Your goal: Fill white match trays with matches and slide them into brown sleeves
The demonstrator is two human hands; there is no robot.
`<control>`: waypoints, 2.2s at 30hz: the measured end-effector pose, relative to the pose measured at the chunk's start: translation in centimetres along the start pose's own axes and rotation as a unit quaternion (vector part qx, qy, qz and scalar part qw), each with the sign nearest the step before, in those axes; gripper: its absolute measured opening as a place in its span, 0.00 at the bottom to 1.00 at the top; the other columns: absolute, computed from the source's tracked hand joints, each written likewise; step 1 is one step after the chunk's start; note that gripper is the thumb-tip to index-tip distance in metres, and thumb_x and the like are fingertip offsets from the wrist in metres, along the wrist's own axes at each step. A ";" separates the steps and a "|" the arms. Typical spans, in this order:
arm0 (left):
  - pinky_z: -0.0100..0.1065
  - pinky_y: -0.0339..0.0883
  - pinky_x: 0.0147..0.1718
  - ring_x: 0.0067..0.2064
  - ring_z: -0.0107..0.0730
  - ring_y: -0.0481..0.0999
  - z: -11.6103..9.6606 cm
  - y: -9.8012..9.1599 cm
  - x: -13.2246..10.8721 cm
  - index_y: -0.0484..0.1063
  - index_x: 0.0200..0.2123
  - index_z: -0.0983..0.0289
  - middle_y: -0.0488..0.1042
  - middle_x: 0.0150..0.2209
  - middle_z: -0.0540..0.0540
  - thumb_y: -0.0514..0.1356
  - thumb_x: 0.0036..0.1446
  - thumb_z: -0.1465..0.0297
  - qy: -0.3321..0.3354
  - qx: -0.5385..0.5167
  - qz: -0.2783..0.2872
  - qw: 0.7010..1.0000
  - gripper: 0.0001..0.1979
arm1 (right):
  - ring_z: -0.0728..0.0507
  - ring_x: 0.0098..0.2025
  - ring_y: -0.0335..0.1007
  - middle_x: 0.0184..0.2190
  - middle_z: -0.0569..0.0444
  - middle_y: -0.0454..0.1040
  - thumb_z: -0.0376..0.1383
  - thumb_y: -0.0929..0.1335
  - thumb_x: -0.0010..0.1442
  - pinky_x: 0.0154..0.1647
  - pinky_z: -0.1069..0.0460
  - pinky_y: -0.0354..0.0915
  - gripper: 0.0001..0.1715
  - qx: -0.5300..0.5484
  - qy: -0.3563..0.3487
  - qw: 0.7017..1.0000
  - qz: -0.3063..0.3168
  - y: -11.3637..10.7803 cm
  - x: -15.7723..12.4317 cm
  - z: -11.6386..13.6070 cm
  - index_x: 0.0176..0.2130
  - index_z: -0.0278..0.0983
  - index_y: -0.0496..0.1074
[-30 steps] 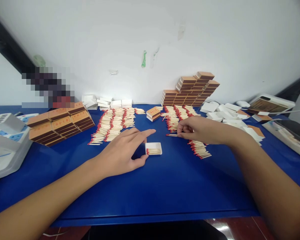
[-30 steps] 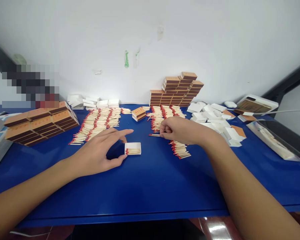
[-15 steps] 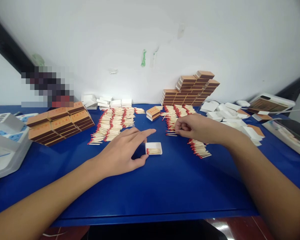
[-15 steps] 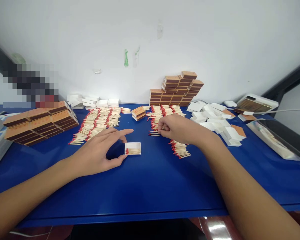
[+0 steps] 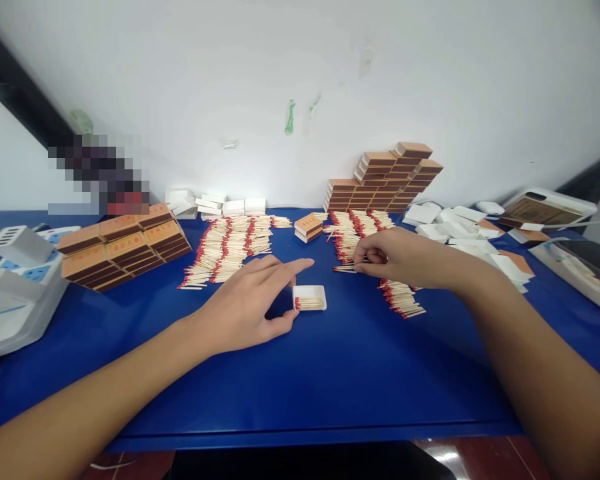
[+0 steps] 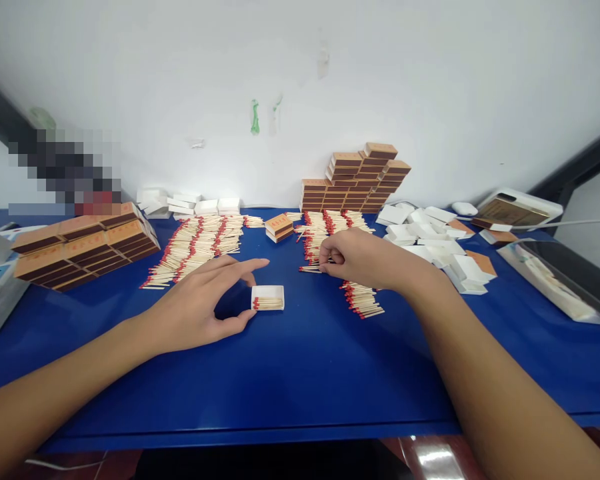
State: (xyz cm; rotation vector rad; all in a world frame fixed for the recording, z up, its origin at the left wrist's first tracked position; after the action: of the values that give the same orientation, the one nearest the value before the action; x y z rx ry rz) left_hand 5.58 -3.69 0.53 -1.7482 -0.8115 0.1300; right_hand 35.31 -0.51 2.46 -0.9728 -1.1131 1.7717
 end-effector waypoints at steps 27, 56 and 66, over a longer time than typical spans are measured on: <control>0.44 0.72 0.55 0.50 0.40 0.75 0.1 -0.1 0.0 0.58 0.71 0.58 0.78 0.48 0.53 0.64 0.65 0.71 0.010 -0.004 -0.006 1.000 0.34 | 0.46 0.28 0.64 0.28 0.57 0.74 0.42 0.68 0.65 0.30 0.49 0.56 0.09 0.015 -0.006 0.999 0.031 0.6 0.0 0.9 0.33 0.41 0.73; 0.44 0.71 0.56 0.51 0.41 0.75 -0.1 -0.1 0.0 0.59 0.71 0.58 0.78 0.49 0.54 0.63 0.65 0.71 0.006 -0.004 -0.001 1.000 0.33 | 0.46 0.28 0.64 0.28 0.55 0.74 0.49 0.69 0.65 0.29 0.49 0.55 0.15 0.020 -0.013 0.999 0.033 0.7 -0.3 1.0 0.34 0.41 0.74; 0.44 0.72 0.56 0.52 0.41 0.75 -0.1 -0.2 0.0 0.58 0.71 0.58 0.78 0.49 0.54 0.63 0.65 0.71 0.004 -0.001 0.001 1.000 0.34 | 0.46 0.27 0.60 0.25 0.58 0.66 0.54 0.70 0.64 0.29 0.49 0.53 0.19 0.018 0.002 0.999 0.039 0.1 -0.2 1.1 0.35 0.42 0.73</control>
State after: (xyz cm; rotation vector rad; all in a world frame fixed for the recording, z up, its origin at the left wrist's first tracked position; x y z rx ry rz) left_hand 5.57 -3.73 0.71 -1.7507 -0.8056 0.1237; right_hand 34.32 -1.08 2.74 -1.0099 -1.0496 1.8443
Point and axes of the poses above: each hand's wrist, its own x-axis towards the middle knuckle, its own y-axis out of the palm, z = x × y, the point moved 2 cm from there along x, towards the middle knuckle
